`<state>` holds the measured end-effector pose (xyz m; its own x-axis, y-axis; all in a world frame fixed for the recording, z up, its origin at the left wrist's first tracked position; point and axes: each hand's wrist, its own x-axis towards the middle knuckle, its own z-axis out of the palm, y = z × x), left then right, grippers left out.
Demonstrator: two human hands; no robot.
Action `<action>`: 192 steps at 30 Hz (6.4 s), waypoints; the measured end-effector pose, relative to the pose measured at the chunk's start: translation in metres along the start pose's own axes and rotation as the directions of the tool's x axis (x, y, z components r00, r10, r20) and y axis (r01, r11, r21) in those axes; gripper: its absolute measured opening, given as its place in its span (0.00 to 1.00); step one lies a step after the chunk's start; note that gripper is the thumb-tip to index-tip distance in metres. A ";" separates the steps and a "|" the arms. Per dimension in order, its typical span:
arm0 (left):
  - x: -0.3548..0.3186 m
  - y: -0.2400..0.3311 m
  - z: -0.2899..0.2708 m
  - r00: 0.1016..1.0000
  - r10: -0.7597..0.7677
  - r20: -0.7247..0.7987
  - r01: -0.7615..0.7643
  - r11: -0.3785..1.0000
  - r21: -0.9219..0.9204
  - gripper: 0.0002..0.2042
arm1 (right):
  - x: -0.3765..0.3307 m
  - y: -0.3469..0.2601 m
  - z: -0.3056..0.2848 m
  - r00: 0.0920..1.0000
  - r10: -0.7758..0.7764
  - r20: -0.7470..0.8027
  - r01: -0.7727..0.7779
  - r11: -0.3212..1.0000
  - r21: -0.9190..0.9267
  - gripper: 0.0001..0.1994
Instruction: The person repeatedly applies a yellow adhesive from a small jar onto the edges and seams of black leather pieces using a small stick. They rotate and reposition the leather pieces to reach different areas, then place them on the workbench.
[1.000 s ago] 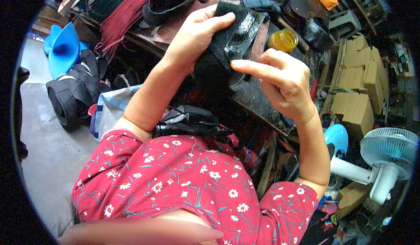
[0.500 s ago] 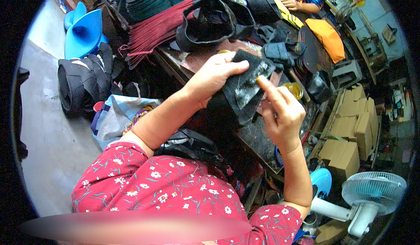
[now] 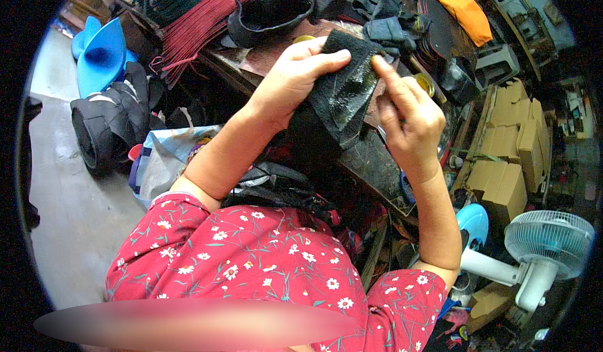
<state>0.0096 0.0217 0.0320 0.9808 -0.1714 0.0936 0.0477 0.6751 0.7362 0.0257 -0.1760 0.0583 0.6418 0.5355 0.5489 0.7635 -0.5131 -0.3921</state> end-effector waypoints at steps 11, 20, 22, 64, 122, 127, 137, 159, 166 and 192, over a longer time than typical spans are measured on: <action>0.007 -0.010 -0.003 1.000 -0.010 0.015 0.009 0.997 0.081 0.11 | -0.010 0.000 0.002 0.983 -0.180 0.044 0.174 0.978 0.113 0.26; 0.005 -0.012 0.003 0.998 -0.023 0.061 0.015 0.993 0.117 0.12 | -0.012 0.004 -0.001 0.998 -0.054 -0.024 0.057 0.990 0.129 0.23; 0.005 -0.012 0.002 0.999 0.002 0.053 -0.009 0.992 0.128 0.12 | -0.015 0.000 0.001 0.987 -0.163 0.009 0.161 0.981 0.106 0.24; 0.048 -0.024 -0.023 0.485 0.776 0.402 -0.461 -0.163 0.872 0.09 | 0.008 -0.010 -0.039 0.979 0.204 -0.025 -0.180 0.908 0.379 0.41; 0.021 0.030 0.027 0.953 -0.094 0.288 0.068 0.993 0.098 0.10 | -0.033 0.134 -0.029 0.969 0.237 0.075 -0.144 0.781 -0.608 0.17; 0.012 0.035 0.024 0.977 0.028 0.212 -0.053 0.992 0.111 0.11 | -0.024 0.139 -0.017 0.976 0.193 0.102 -0.065 0.704 -0.707 0.16; 0.014 0.023 0.016 0.966 0.168 0.198 -0.183 0.982 0.056 0.14 | -0.027 0.079 -0.052 0.959 0.278 0.061 -0.272 0.957 -0.097 0.15; 0.005 0.022 0.021 0.966 0.216 0.145 -0.233 0.966 0.113 0.13 | -0.009 -0.011 -0.020 0.919 0.358 0.164 -0.331 0.479 0.813 0.26; 0.008 0.017 0.026 0.966 0.226 0.126 -0.239 0.966 0.104 0.12 | -0.019 -0.012 -0.022 0.953 0.267 0.144 -0.286 0.631 0.721 0.26; 0.034 -0.003 0.027 0.921 0.384 0.066 -0.389 0.908 0.157 0.10 | -0.025 -0.022 -0.029 0.908 -0.419 0.004 0.382 0.823 -0.420 0.23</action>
<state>0.0379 -0.0053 0.0509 0.9092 0.0539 0.4129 -0.3682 0.5669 0.7369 -0.0088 -0.1976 0.0750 0.2629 0.7036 0.6601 0.8434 -0.4999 0.1970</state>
